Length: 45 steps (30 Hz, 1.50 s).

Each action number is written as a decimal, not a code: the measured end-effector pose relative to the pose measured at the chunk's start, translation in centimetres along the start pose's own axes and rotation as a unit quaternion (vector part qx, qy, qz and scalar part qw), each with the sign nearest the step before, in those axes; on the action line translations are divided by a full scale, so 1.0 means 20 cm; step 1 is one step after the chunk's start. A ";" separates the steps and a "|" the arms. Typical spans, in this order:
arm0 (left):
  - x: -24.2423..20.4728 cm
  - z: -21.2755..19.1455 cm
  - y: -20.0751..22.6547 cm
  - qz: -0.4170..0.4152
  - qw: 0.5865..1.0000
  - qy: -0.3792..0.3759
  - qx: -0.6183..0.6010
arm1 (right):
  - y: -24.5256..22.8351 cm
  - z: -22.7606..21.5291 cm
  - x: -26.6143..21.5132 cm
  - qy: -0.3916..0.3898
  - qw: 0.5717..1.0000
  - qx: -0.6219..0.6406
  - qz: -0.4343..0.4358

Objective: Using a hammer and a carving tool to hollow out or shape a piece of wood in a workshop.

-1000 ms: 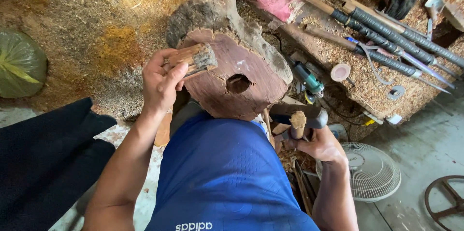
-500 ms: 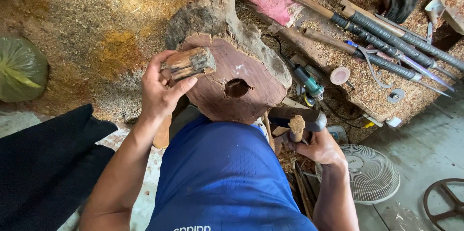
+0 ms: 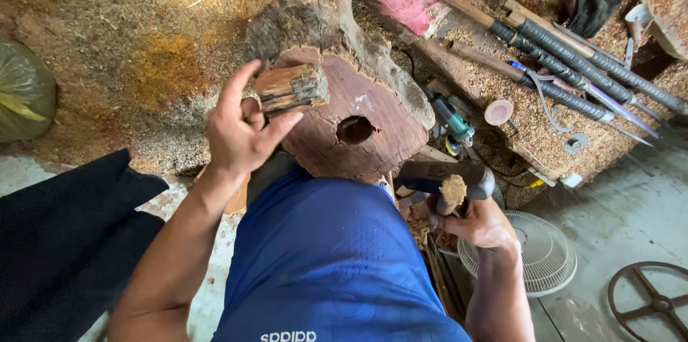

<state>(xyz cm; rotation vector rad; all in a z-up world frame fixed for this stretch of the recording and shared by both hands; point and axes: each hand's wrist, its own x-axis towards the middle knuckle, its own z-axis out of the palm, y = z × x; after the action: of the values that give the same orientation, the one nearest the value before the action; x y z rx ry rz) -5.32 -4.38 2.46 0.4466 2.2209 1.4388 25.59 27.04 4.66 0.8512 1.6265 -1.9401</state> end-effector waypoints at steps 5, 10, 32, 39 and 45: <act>0.03 0.12 0.39 0.314 0.949 -0.014 -0.016 | -0.25 0.02 0.11 -0.032 0.994 -0.087 -0.050; 0.03 0.31 0.78 0.341 0.922 -0.122 -0.139 | -0.77 0.30 0.17 -0.050 0.979 -0.128 -0.154; 0.10 0.19 0.69 0.504 0.837 -0.115 -0.181 | -0.07 0.26 -0.02 0.184 0.955 0.145 -0.185; 0.03 0.24 0.71 0.400 0.900 -0.072 -0.156 | -0.09 0.29 -0.09 0.184 0.955 0.162 -0.170; 0.05 0.34 0.64 0.403 0.901 -0.072 -0.140 | -0.19 0.27 -0.12 0.156 0.956 0.139 -0.206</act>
<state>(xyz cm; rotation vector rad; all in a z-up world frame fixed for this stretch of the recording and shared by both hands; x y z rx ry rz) -2.26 6.52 11.47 1.4312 1.7140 1.9909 23.84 22.37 9.57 1.0341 1.8543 -2.4725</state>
